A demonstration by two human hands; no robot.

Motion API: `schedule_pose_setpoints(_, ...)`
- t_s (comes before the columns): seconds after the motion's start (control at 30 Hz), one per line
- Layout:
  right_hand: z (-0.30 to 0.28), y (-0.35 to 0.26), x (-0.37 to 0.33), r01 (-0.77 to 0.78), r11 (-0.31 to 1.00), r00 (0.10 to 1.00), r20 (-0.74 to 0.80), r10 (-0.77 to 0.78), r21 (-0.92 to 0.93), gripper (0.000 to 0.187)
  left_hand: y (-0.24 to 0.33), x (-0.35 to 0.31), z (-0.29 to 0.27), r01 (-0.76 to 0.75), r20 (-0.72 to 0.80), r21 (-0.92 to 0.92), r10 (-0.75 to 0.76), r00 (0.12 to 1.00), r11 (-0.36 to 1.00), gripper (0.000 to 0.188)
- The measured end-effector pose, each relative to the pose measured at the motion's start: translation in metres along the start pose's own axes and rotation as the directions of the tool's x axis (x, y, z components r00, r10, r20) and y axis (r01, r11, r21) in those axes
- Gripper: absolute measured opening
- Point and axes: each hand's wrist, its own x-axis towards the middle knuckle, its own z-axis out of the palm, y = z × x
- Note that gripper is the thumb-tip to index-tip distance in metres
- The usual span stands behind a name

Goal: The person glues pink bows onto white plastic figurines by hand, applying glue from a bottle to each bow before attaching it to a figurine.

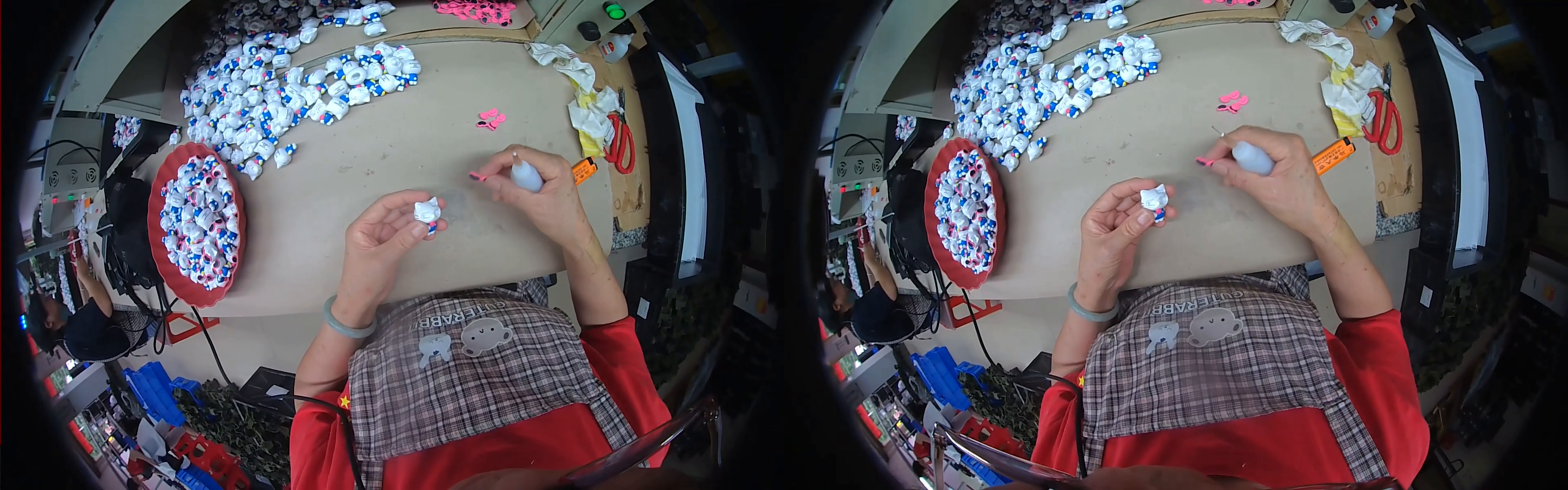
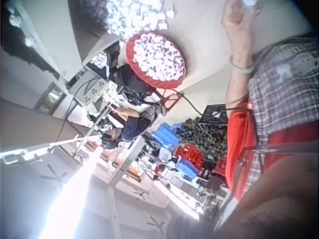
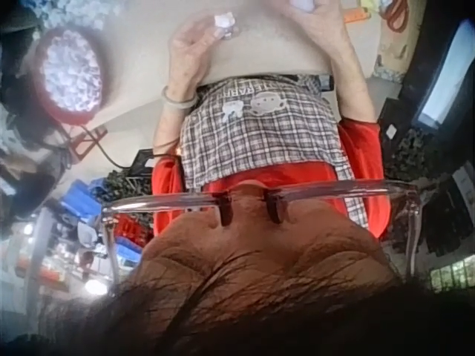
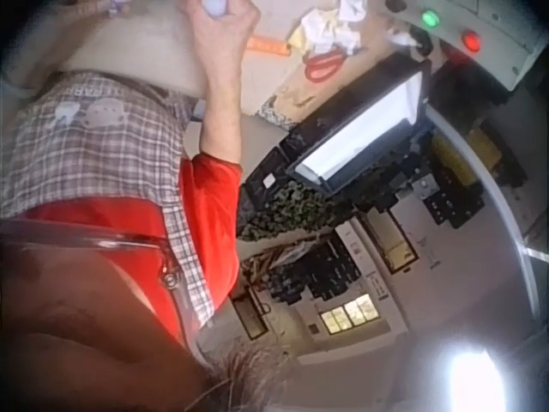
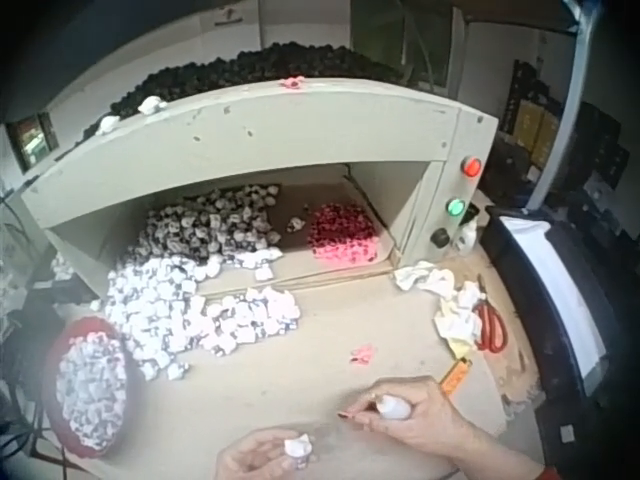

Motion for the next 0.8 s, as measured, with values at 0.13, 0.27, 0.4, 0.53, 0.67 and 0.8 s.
schedule_pose_setpoints(0.13,0.015,-0.001,-0.006,-0.032,0.988,0.996,0.084,0.02,0.151,0.009,-0.001,0.0,0.002,0.009,0.001,-0.004,-0.009,1.0,1.0,0.034)
schedule_pose_setpoints(0.27,0.028,0.007,-0.007,0.078,0.97,0.988,0.115,-0.107,0.232,0.007,0.0,-0.001,0.004,-0.011,-0.009,0.007,0.012,1.0,1.0,0.034)
schedule_pose_setpoints(0.4,0.033,0.003,-0.01,0.028,0.964,0.992,0.111,-0.06,0.265,0.01,-0.001,-0.001,0.002,-0.03,-0.008,0.035,0.031,0.999,0.999,0.035)
schedule_pose_setpoints(0.53,0.035,-0.002,-0.012,-0.049,0.965,0.993,0.121,0.019,0.257,0.01,0.0,-0.002,0.005,-0.041,-0.01,0.057,0.041,0.999,0.998,0.036)
schedule_pose_setpoints(0.67,0.039,0.0,-0.011,-0.056,0.969,0.995,0.097,0.034,0.241,0.013,0.0,-0.002,0.005,-0.035,-0.013,0.083,0.036,0.999,0.996,0.036)
schedule_pose_setpoints(0.8,0.039,-0.001,-0.01,-0.044,0.978,0.996,0.084,0.027,0.206,0.014,0.0,-0.003,0.004,-0.051,-0.003,0.111,0.051,0.999,0.993,0.035)
